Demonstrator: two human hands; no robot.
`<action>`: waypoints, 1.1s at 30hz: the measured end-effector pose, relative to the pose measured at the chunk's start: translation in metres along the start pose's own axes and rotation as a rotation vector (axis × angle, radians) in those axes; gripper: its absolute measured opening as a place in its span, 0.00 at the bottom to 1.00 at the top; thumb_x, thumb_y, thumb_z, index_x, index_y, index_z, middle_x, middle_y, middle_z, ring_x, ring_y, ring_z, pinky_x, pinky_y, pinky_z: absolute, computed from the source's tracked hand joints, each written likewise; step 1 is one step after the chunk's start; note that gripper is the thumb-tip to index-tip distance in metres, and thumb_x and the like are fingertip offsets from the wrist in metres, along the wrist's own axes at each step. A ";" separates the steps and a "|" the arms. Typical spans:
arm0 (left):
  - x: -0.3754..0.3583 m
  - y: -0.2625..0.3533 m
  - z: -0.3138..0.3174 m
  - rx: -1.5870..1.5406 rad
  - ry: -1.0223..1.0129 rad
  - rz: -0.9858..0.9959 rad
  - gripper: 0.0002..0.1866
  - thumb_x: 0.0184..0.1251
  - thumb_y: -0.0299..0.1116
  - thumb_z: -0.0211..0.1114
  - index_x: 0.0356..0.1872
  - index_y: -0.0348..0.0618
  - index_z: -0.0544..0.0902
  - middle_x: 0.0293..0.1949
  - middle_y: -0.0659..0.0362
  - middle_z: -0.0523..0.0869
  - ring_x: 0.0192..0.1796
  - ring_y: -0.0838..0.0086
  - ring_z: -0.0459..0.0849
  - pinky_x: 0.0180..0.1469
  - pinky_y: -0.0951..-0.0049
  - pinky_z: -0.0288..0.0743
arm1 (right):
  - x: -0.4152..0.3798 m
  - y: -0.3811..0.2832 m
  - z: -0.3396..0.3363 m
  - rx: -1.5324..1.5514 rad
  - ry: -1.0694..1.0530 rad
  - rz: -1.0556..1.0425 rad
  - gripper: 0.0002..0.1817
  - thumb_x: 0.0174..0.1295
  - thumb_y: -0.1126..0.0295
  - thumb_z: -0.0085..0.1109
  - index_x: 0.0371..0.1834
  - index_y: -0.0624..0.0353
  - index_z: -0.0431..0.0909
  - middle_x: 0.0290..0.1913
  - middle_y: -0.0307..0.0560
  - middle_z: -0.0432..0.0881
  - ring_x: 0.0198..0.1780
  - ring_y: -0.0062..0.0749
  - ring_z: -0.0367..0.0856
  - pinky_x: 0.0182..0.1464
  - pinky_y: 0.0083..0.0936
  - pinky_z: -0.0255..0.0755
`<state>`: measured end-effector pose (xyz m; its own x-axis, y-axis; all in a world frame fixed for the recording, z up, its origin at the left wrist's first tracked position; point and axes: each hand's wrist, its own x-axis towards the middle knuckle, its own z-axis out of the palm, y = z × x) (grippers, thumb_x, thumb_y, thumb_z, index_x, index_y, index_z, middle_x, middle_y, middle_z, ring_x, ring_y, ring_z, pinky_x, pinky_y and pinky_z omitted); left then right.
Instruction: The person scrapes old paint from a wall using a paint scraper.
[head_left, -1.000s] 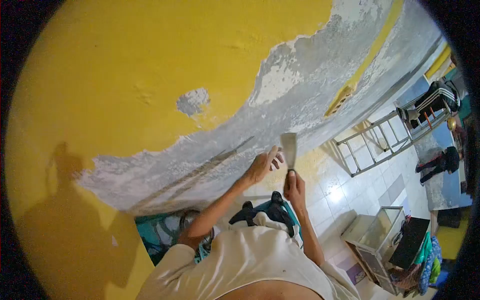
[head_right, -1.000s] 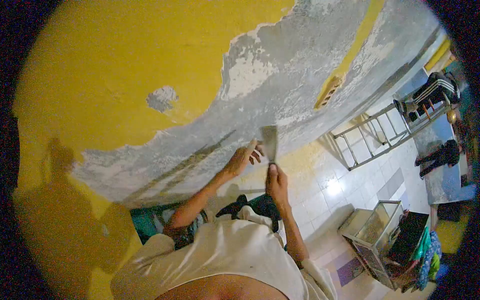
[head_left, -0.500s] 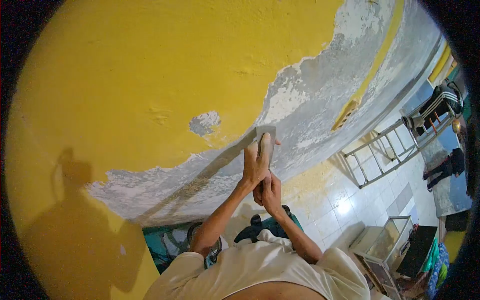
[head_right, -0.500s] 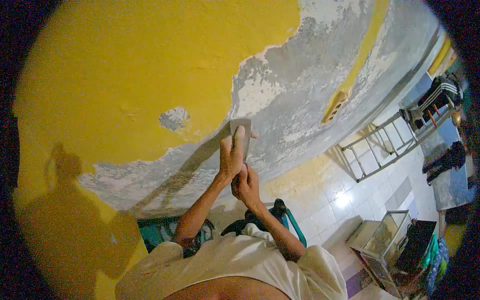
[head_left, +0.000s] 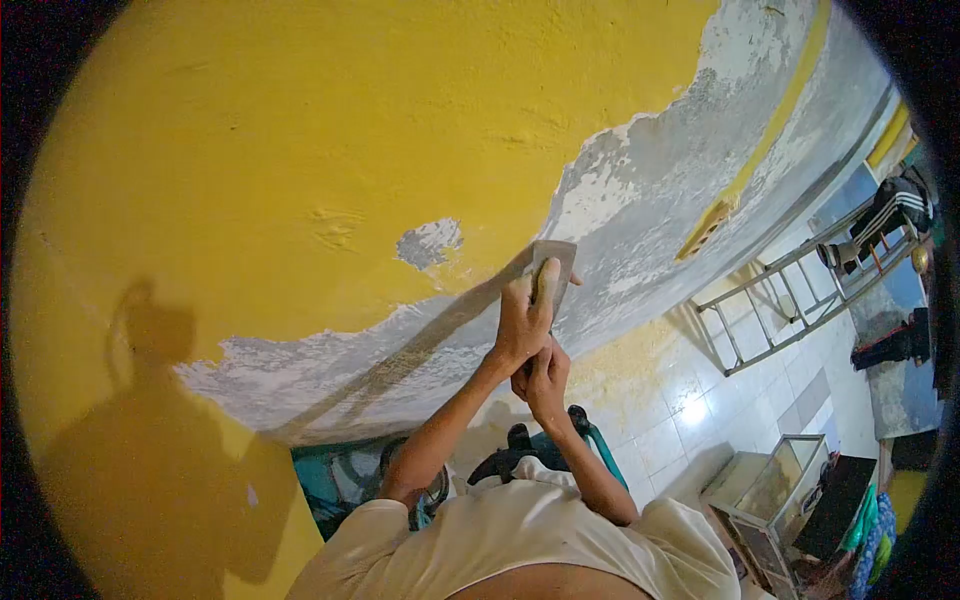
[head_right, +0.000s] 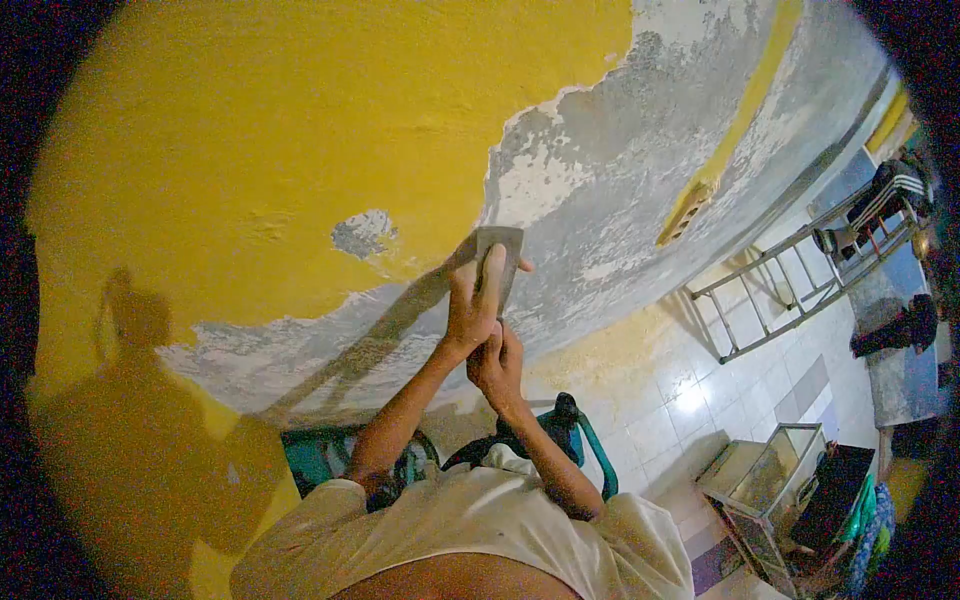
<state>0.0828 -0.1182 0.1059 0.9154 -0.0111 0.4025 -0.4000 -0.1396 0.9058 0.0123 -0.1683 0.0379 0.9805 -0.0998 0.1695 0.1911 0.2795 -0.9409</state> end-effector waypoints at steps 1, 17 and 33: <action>-0.002 0.000 0.001 -0.005 0.010 0.005 0.21 0.74 0.42 0.45 0.30 0.40 0.83 0.16 0.63 0.68 0.20 0.78 0.63 0.24 0.73 0.59 | 0.002 -0.005 -0.001 0.000 -0.005 0.017 0.25 0.71 0.48 0.37 0.32 0.61 0.68 0.15 0.33 0.67 0.15 0.15 0.64 0.17 0.16 0.58; 0.025 0.035 0.004 -0.023 0.014 0.017 0.21 0.74 0.41 0.45 0.30 0.39 0.82 0.17 0.56 0.70 0.20 0.75 0.66 0.26 0.72 0.62 | 0.023 -0.018 -0.004 0.100 -0.021 -0.016 0.25 0.72 0.49 0.35 0.40 0.62 0.69 0.13 0.34 0.65 0.09 0.13 0.56 0.11 0.15 0.50; 0.000 0.005 0.004 -0.011 -0.027 -0.128 0.23 0.74 0.42 0.42 0.35 0.39 0.83 0.17 0.63 0.72 0.19 0.80 0.66 0.23 0.75 0.61 | -0.006 -0.008 -0.008 -0.049 0.068 0.061 0.26 0.72 0.49 0.34 0.37 0.64 0.70 0.13 0.35 0.67 0.10 0.13 0.59 0.12 0.16 0.53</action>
<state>0.0812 -0.1232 0.1099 0.9597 -0.0206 0.2802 -0.2804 -0.1303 0.9510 0.0050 -0.1772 0.0426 0.9844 -0.1492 0.0930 0.1274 0.2406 -0.9622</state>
